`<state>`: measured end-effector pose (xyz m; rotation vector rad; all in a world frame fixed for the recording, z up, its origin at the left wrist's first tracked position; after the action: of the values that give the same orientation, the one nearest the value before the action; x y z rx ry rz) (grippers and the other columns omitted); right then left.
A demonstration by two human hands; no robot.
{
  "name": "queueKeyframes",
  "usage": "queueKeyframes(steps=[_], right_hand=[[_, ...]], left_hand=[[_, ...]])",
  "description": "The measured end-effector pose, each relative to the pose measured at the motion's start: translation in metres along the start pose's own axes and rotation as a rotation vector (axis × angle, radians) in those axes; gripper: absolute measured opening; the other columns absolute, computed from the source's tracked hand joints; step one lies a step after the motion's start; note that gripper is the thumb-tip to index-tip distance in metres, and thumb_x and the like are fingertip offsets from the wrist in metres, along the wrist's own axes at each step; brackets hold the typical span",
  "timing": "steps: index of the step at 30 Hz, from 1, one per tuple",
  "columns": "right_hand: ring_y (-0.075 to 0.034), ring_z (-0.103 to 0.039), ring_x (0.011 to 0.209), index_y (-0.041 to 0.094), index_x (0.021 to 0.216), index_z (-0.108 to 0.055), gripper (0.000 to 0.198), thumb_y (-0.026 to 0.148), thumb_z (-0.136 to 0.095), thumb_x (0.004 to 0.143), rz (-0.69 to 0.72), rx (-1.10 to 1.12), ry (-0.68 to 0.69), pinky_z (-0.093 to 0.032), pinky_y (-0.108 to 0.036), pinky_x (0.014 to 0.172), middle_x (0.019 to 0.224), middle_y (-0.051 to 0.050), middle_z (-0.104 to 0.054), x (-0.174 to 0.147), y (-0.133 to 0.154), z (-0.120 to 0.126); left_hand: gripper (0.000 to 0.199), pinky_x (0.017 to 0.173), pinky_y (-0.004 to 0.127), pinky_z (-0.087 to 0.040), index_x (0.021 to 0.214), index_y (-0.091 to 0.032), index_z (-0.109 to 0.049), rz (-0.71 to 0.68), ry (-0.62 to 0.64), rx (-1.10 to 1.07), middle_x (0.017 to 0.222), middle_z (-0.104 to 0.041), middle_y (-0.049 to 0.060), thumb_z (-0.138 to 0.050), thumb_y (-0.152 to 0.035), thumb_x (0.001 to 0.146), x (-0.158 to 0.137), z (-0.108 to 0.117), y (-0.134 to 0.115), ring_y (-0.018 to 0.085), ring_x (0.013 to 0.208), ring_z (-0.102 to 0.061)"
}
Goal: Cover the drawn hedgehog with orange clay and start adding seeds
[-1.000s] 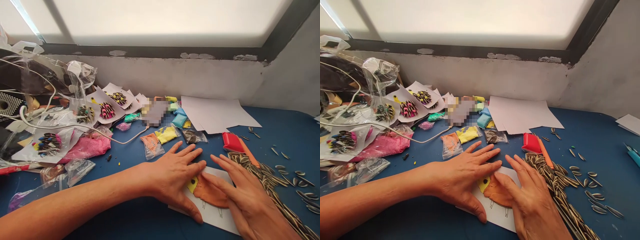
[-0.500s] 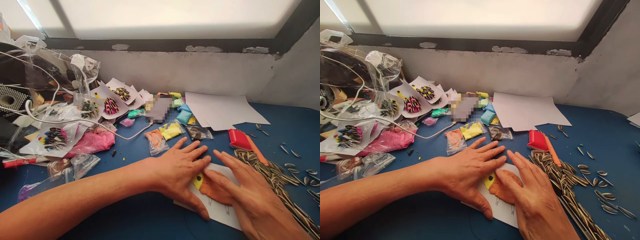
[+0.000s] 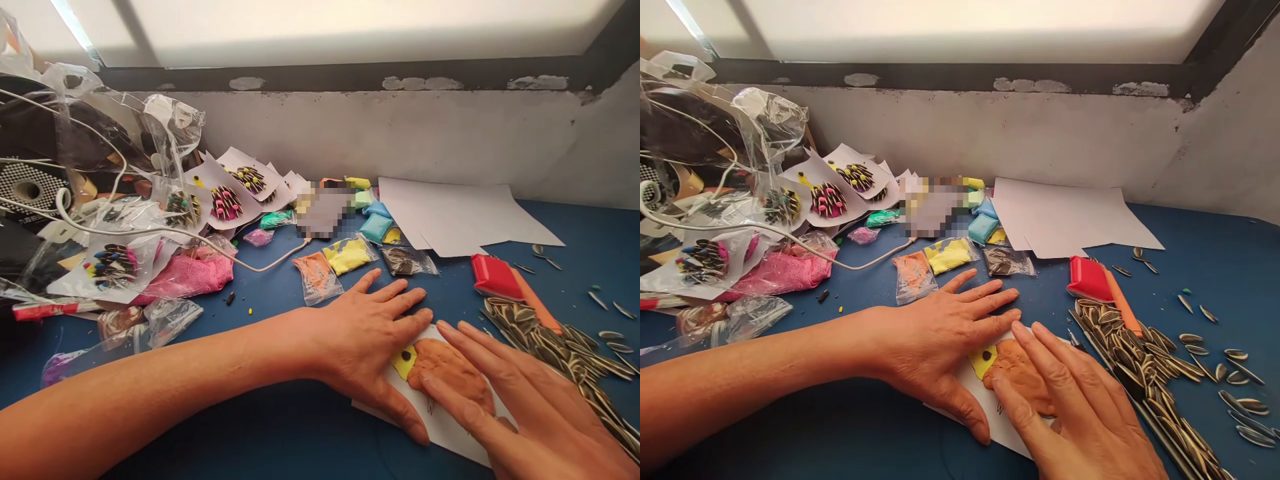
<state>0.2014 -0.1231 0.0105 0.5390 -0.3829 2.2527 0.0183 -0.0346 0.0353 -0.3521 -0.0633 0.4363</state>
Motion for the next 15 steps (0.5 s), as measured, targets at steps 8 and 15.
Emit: queueKeyframes(steps=[8, 15], right_hand=[[-0.028, -0.042, 0.142, 0.027, 0.131, -0.062, 0.044, 0.017, -0.052, 0.089, 0.12, 0.002, -0.017, -0.034, -0.043, 0.112, 0.156, -0.009, -0.044, 0.0019, 0.0087, 0.0033], [-0.031, -0.048, 0.138, 0.036, 0.109, -0.072, 0.035, 0.018, -0.051, 0.087, 0.008, 0.015, -0.038, -0.051, -0.044, 0.095, 0.15, -0.004, -0.052, -0.0021, 0.0066, -0.0054]], left_hand=[[0.102, 0.122, 0.059, -0.006, 0.153, -0.008, -0.032, 0.002, 0.02, 0.032, 0.162, -0.022, 0.018, -0.068, -0.066, 0.077, 0.0006, -0.0021, 0.0013, 0.036, 0.152, -0.015], [0.101, 0.122, 0.06, -0.007, 0.151, -0.007, -0.035, -0.004, 0.008, 0.025, 0.16, -0.028, 0.019, -0.069, -0.067, 0.077, 0.0009, -0.0003, 0.0, 0.037, 0.151, -0.018]])
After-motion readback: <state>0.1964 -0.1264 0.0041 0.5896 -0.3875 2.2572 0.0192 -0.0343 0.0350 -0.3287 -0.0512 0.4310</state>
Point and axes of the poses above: each hand's wrist, its own x-axis towards the middle knuckle, its own z-axis out of the back of the hand, y = z × x, the point moved 3 cm from there along x, towards the middle knuckle
